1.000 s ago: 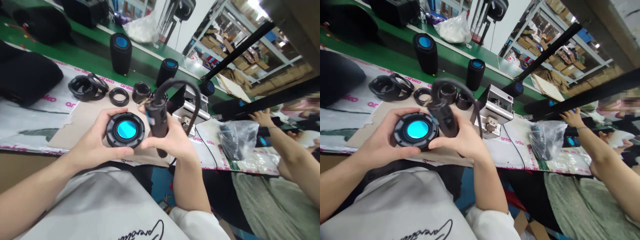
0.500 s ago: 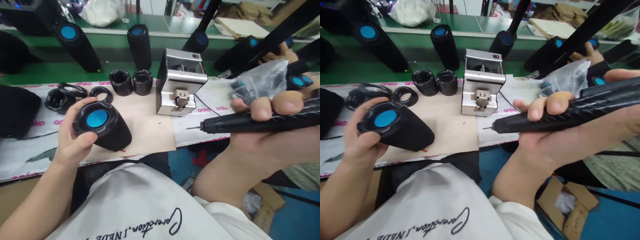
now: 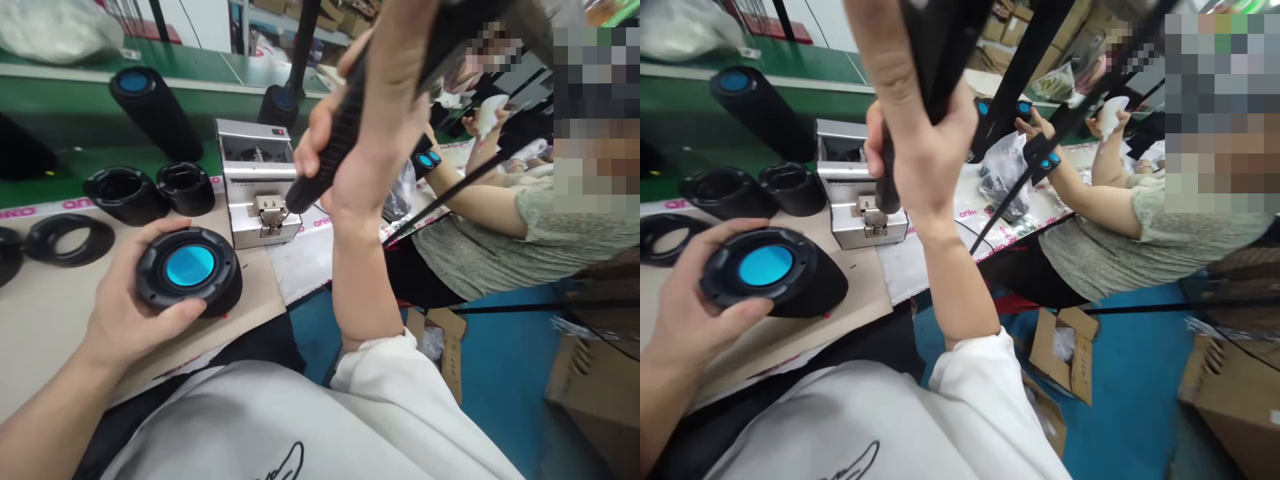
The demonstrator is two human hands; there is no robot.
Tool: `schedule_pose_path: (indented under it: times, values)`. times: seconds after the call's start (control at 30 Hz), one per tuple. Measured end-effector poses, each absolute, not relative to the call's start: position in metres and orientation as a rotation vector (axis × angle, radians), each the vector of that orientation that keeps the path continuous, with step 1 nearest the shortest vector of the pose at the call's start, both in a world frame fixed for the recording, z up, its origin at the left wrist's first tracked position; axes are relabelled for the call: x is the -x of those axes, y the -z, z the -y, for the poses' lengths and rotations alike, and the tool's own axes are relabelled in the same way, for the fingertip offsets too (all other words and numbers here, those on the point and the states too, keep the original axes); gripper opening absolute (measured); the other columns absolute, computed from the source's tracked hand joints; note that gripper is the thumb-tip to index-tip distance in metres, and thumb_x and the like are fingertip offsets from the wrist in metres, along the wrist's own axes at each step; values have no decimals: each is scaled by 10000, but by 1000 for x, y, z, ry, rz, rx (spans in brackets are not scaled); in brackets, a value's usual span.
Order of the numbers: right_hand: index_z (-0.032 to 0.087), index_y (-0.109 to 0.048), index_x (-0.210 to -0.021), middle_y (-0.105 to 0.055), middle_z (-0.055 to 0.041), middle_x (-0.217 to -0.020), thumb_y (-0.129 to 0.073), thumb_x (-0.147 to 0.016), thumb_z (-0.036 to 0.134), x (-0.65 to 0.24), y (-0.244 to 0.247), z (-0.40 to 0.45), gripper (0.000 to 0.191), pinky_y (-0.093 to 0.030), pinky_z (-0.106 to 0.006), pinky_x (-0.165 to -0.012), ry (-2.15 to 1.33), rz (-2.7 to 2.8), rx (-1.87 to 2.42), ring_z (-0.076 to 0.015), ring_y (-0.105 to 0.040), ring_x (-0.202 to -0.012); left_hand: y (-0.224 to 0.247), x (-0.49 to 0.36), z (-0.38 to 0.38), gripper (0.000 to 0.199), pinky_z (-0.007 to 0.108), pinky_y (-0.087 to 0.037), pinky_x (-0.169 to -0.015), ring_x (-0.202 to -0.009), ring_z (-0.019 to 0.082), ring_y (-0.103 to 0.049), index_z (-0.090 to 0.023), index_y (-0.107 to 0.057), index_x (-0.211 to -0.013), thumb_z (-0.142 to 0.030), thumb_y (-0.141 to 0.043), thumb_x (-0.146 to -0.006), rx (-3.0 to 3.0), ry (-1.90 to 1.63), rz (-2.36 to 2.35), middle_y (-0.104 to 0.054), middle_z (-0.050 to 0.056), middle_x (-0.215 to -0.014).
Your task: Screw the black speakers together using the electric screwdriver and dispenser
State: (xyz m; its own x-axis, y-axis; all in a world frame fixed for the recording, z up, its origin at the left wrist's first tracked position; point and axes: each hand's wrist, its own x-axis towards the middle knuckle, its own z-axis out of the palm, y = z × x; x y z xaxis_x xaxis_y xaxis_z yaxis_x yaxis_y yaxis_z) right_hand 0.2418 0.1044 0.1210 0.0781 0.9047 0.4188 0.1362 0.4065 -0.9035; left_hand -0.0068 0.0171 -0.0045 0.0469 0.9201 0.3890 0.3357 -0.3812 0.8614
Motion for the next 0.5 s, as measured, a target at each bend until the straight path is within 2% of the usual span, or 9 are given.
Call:
schedule_pose_path:
  times: [0.07,0.13,0.23,0.33,0.43,0.5]
  values:
    - [293,-442,-1031,-477,60,-662,-335,-1131,599,-236,-107,-115,340,-484,-278,-457,-756,1409,803,-120,-542,-503,4,6,-17,902,617,-524,-1192,-1320,456,-675,-254,-662,-1445,-457,-968,-621,-1762,-1334,-1270,-706,128,-1453]
    - [297,-464,-1021,-501,37,-656,-453,-1064,661,-233,-97,-121,367,-499,-327,-469,-786,1469,819,-156,-559,-511,4,7,-17,892,636,-518,-1187,-1318,468,-676,-269,-672,-1426,-420,-970,-599,-1767,-1340,-1262,-713,129,-1431]
    - [298,-441,-990,-572,-16,-745,-470,-982,827,-229,-91,-125,530,-558,-393,-558,-785,1528,997,-215,-611,-610,4,6,-15,872,639,-520,-1182,-1318,470,-680,-272,-677,-1413,-389,-964,-597,-1778,-1357,-1236,-722,136,-1404]
    - [302,-447,-961,-576,-9,-723,-507,-848,983,-223,-90,-128,693,-541,-408,-538,-877,1505,946,-220,-597,-587,6,5,-15,888,645,-515,-1181,-1327,474,-676,-259,-659,-1438,-375,-959,-610,-1756,-1348,-1240,-712,161,-1423]
    - [317,-501,-948,-541,15,-665,-613,-764,1013,-217,-87,-130,729,-514,-388,-497,-958,1438,914,-201,-568,-536,8,5,-14,902,643,-530,-1166,-1331,474,-679,-256,-640,-1456,-381,-947,-618,-1754,-1338,-1233,-700,178,-1445]
    - [304,-521,-891,-506,34,-615,-733,-759,946,-214,-82,-130,688,-450,-355,-446,-969,1350,824,-175,-517,-486,9,6,-14,878,646,-539,-1154,-1318,470,-690,-253,-635,-1462,-402,-919,-646,-1779,-1342,-1235,-700,183,-1441]
